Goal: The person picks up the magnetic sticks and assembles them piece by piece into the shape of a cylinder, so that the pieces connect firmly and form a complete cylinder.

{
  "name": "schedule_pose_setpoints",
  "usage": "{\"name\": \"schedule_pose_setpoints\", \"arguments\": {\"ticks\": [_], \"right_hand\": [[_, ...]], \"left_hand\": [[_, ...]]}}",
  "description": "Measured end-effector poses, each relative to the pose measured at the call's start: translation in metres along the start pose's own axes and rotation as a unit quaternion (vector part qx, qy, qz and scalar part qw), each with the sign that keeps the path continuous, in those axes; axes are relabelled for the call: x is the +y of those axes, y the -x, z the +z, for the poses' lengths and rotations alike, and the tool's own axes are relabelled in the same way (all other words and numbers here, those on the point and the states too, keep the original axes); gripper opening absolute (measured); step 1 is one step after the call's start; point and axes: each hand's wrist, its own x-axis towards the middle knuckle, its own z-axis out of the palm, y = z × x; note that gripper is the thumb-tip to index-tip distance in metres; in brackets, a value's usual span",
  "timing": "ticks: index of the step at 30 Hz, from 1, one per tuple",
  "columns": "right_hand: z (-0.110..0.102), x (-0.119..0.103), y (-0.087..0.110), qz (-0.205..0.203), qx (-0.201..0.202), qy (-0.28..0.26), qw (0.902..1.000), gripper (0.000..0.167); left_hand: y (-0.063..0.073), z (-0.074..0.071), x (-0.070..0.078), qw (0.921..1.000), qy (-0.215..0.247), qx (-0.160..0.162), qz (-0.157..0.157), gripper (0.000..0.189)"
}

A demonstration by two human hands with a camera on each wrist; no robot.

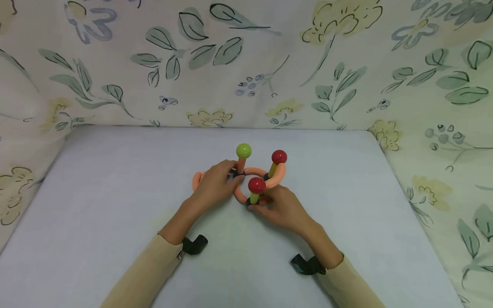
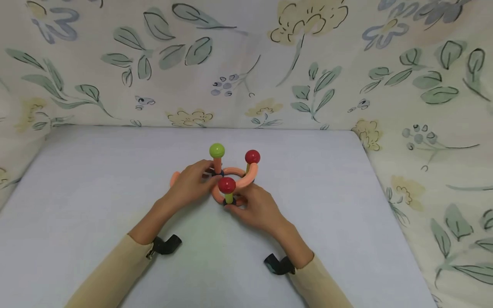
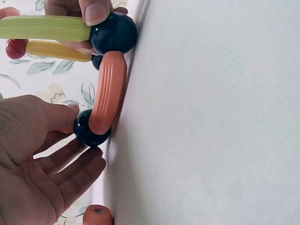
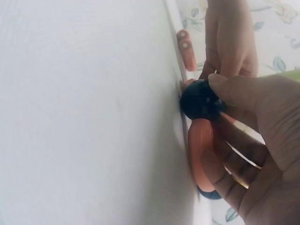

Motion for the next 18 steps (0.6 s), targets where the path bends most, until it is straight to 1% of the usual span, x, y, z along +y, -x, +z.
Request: {"name": "schedule_pose_setpoints", "arguments": {"ticks": [5, 6, 11, 14, 18], "right_hand": [[-0.006, 0.002, 0.0, 0.008, -0.005, 0.022, 0.9997, 0.026], [-0.007, 0.003, 0.0, 0.002, -0.003, 0.027, 0.9996, 0.025], [-0.013, 0.009, 0.001, -0.021, 0.002, 0.02, 0.9996, 0.032], [-0.016, 0.013, 0.001, -0.018, 0.005, 0.018, 0.9997, 0.03], [-0.017, 0.017, 0.0, -0.012, 0.02, 0.014, 0.9996, 0.027]], "left_hand": [[-0.001, 0.002, -0.005, 0.9999, -0.001, 0.01, 0.01, 0.029], [0.0, 0.001, -0.006, 0.9998, -0.001, 0.013, 0.013, 0.028], [0.002, 0.0, -0.007, 0.9997, 0.002, 0.018, 0.016, 0.027], [0.003, 0.0, -0.008, 0.9996, -0.001, 0.021, 0.018, 0.027], [0.003, 0.001, -0.01, 0.9992, -0.013, 0.029, 0.024, 0.025]]}}
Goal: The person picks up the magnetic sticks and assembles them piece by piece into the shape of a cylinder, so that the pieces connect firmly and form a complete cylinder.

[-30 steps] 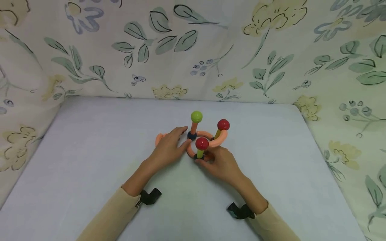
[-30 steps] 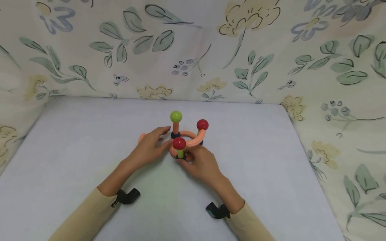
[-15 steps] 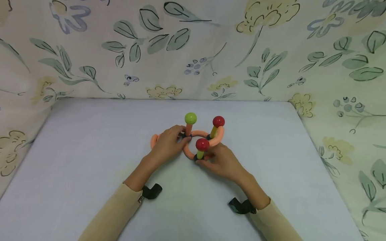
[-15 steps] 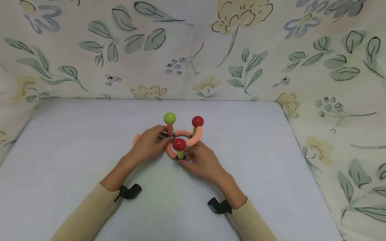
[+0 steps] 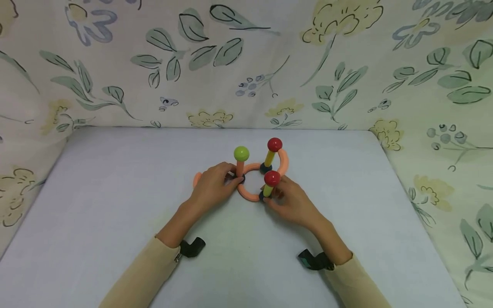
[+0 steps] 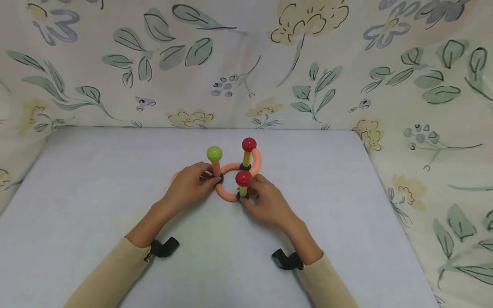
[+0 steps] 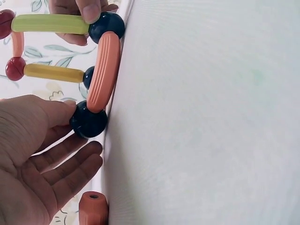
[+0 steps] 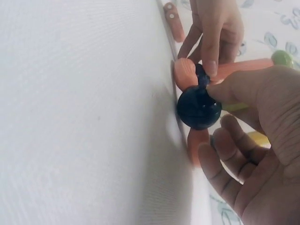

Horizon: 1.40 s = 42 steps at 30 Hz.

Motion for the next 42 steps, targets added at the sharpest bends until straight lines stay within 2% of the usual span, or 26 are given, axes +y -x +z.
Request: {"name": "schedule_pose_setpoints", "arguments": {"ticks": [7, 12, 14, 19, 30, 42], "right_hand": [[0.0, 0.004, 0.0, 0.002, 0.031, 0.001, 0.9995, 0.026], [-0.002, 0.008, 0.001, 0.014, 0.042, -0.004, 0.999, 0.043], [-0.003, 0.009, 0.001, 0.019, 0.047, -0.009, 0.9987, 0.044], [-0.005, 0.011, 0.0, 0.028, 0.064, -0.018, 0.9974, 0.03], [-0.003, 0.014, -0.002, 0.026, 0.091, -0.036, 0.9948, 0.027], [-0.001, 0.014, -0.004, 0.025, 0.087, -0.033, 0.9953, 0.026]], "left_hand": [[0.0, 0.001, 0.0, 0.9994, -0.027, 0.012, 0.018, 0.023], [0.001, -0.001, 0.002, 0.9987, -0.042, 0.009, 0.028, 0.018], [0.001, -0.001, 0.003, 0.9985, -0.044, 0.009, 0.03, 0.016], [0.002, -0.001, 0.003, 0.9985, -0.046, 0.005, 0.031, 0.011], [0.003, -0.003, 0.006, 0.998, -0.05, 0.01, 0.037, 0.015], [0.005, -0.003, 0.005, 0.9983, -0.052, 0.009, 0.024, 0.017]]}}
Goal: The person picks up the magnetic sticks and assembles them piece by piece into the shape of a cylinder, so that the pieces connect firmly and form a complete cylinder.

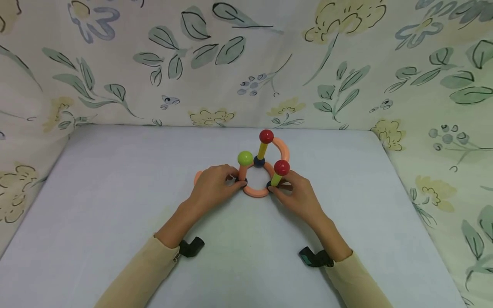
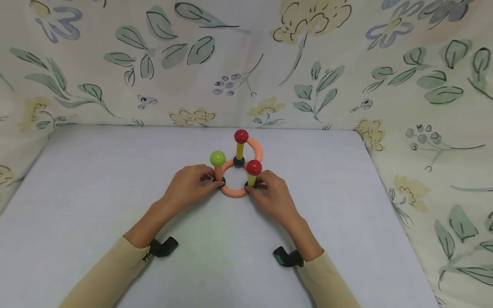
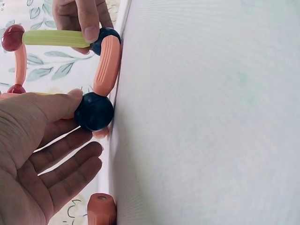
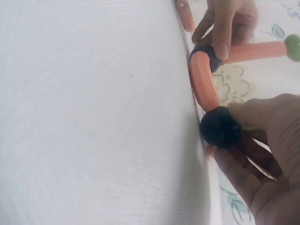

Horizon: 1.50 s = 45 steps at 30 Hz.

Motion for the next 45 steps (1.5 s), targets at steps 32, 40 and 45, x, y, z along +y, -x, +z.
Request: {"name": "schedule_pose_setpoints", "arguments": {"ticks": [32, 40, 45], "right_hand": [[-0.001, 0.002, 0.0, -0.01, -0.004, 0.008, 0.9999, 0.029], [-0.001, 0.001, -0.001, -0.006, -0.01, 0.002, 0.9999, 0.029], [-0.002, 0.003, 0.0, -0.001, -0.009, 0.005, 0.9999, 0.03]], "left_hand": [[0.017, -0.077, -0.022, 0.9923, 0.001, -0.017, -0.123, 0.046], [0.029, -0.081, -0.033, 0.9799, -0.021, -0.098, -0.173, 0.052], [0.028, -0.077, -0.039, 0.9743, -0.042, -0.121, -0.185, 0.056]]}}
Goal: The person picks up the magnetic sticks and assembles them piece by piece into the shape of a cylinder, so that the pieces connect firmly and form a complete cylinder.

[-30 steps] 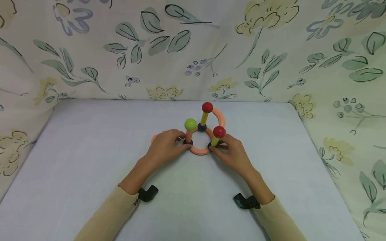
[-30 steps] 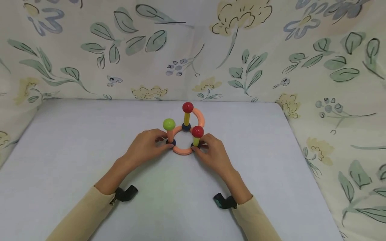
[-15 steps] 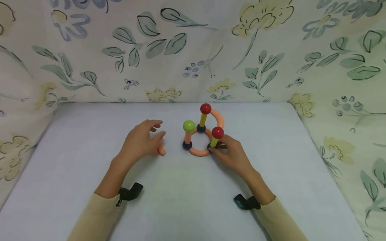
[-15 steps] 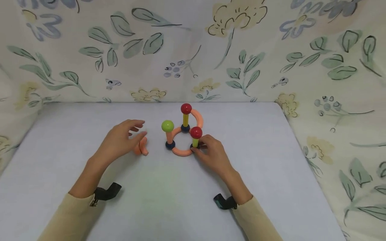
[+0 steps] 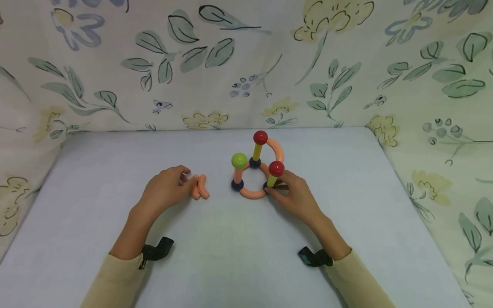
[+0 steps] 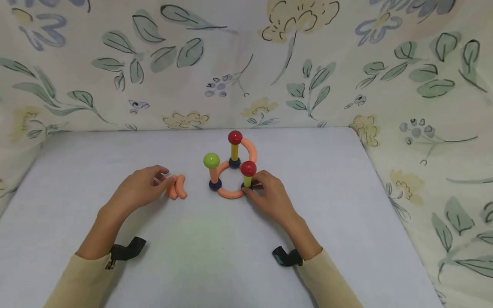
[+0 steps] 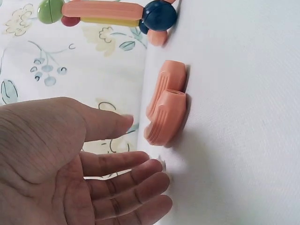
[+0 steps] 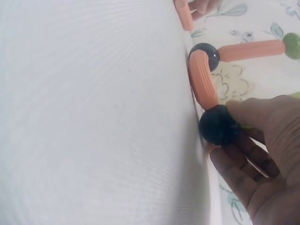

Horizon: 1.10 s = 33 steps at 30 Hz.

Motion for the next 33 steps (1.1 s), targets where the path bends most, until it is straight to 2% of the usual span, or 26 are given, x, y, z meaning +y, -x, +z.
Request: {"name": "schedule_pose_setpoints", "arguments": {"ticks": [6, 14, 18, 23, 33], "right_hand": [[0.0005, -0.0001, 0.0006, 0.004, -0.002, -0.005, 1.0, 0.031], [0.0009, -0.0003, -0.0019, -0.002, -0.004, -0.006, 1.0, 0.031], [0.0005, -0.0017, -0.0031, -0.003, -0.005, -0.01, 0.9999, 0.031], [-0.0004, -0.0023, -0.0023, 0.002, -0.003, -0.006, 1.0, 0.031], [-0.0012, -0.0017, 0.0002, 0.008, -0.004, 0.003, 1.0, 0.031]], "left_hand": [[-0.0014, 0.002, 0.0006, 0.9998, -0.011, -0.015, -0.006, 0.054], [-0.0012, 0.0023, 0.0035, 0.9995, 0.0, -0.027, -0.016, 0.048], [-0.0013, 0.0011, 0.0013, 0.9998, 0.006, -0.008, -0.019, 0.046], [-0.002, 0.0008, -0.0035, 0.9996, -0.001, 0.027, 0.0, 0.037], [-0.0014, 0.0042, -0.0021, 0.9981, -0.009, 0.06, 0.007, 0.034]]}}
